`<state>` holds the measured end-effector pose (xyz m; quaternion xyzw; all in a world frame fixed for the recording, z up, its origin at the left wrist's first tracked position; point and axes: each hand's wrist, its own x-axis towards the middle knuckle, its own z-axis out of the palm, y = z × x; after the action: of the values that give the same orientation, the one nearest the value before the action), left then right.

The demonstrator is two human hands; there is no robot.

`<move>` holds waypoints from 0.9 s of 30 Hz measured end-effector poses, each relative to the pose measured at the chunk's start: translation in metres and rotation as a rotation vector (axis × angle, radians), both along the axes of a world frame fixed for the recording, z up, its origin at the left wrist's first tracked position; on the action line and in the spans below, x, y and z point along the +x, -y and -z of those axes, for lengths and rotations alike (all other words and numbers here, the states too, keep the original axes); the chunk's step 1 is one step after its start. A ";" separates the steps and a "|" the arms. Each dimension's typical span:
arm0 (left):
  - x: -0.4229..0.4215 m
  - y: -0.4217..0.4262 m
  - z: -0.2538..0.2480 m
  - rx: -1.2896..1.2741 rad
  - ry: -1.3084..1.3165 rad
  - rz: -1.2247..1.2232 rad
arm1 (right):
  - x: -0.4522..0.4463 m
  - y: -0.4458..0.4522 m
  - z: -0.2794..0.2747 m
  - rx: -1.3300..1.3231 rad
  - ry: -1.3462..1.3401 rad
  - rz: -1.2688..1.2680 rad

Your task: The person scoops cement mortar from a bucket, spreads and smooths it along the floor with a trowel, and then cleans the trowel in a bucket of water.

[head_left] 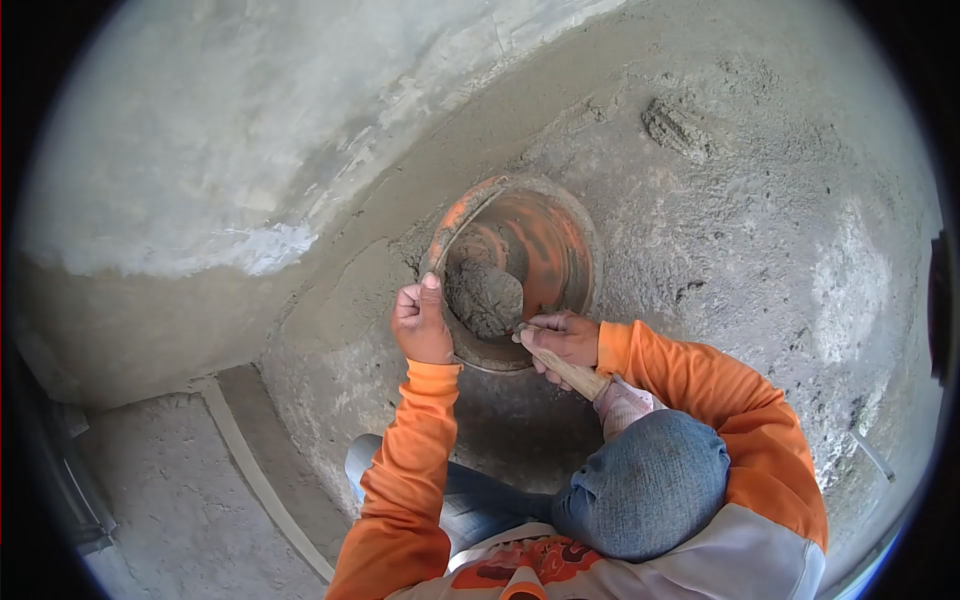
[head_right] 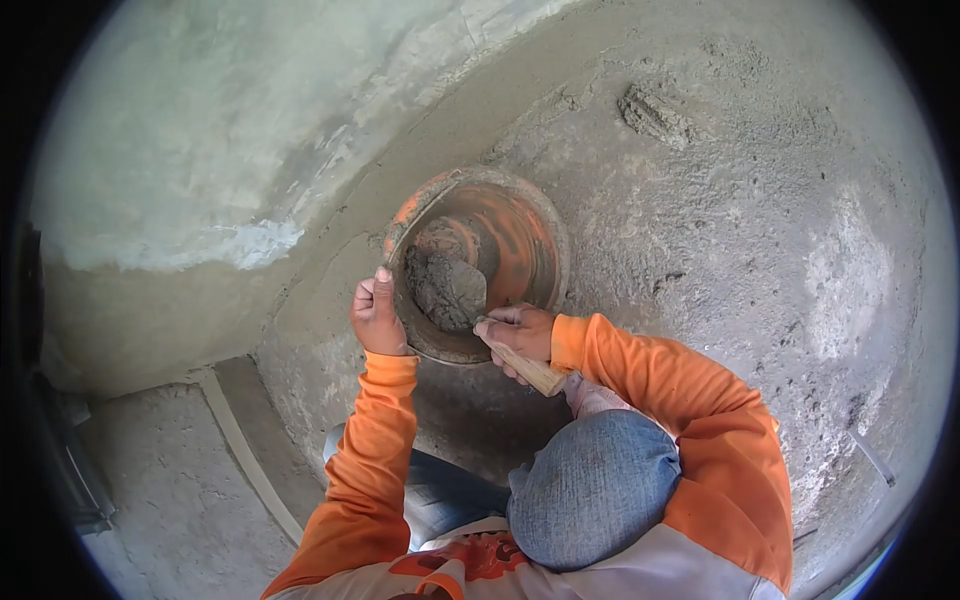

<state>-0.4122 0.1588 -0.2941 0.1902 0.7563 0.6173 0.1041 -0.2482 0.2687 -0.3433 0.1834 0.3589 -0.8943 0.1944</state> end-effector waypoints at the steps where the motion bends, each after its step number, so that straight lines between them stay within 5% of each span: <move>1: 0.001 -0.002 -0.001 0.004 0.000 0.010 | 0.005 -0.003 -0.001 0.004 0.000 0.010; 3: 0.003 -0.008 0.000 -0.003 -0.023 -0.095 | 0.017 -0.010 -0.006 -0.287 -0.015 0.032; 10: -0.014 -0.009 0.001 0.074 0.138 -0.114 | 0.088 -0.071 -0.030 -0.084 -0.198 0.277; 14: -0.011 -0.011 -0.002 0.010 0.068 -0.152 | 0.107 -0.125 -0.011 0.826 0.002 0.443; 16: -0.009 -0.010 -0.003 -0.039 0.038 -0.188 | 0.110 -0.164 0.048 1.822 0.067 0.280; 19: -0.012 -0.021 -0.006 -0.017 0.038 -0.141 | 0.109 -0.166 0.055 1.866 0.261 0.339; 22: -0.012 -0.023 -0.010 -0.052 0.051 -0.166 | 0.102 -0.125 -0.011 1.859 0.089 0.410; 24: -0.014 -0.025 -0.013 0.001 0.100 -0.108 | 0.094 -0.107 -0.039 1.547 -0.233 0.155; 25: -0.015 -0.025 -0.012 -0.008 0.090 -0.123 | 0.082 -0.102 -0.038 1.534 -0.250 0.152; 27: -0.016 -0.027 -0.011 -0.013 0.100 -0.063 | 0.051 -0.092 -0.040 1.571 -0.267 -0.258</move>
<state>-0.4285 0.1858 -0.2835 0.1348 0.7598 0.6240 0.1235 -0.1972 0.3611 -0.3034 0.1151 0.9213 -0.3656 0.0656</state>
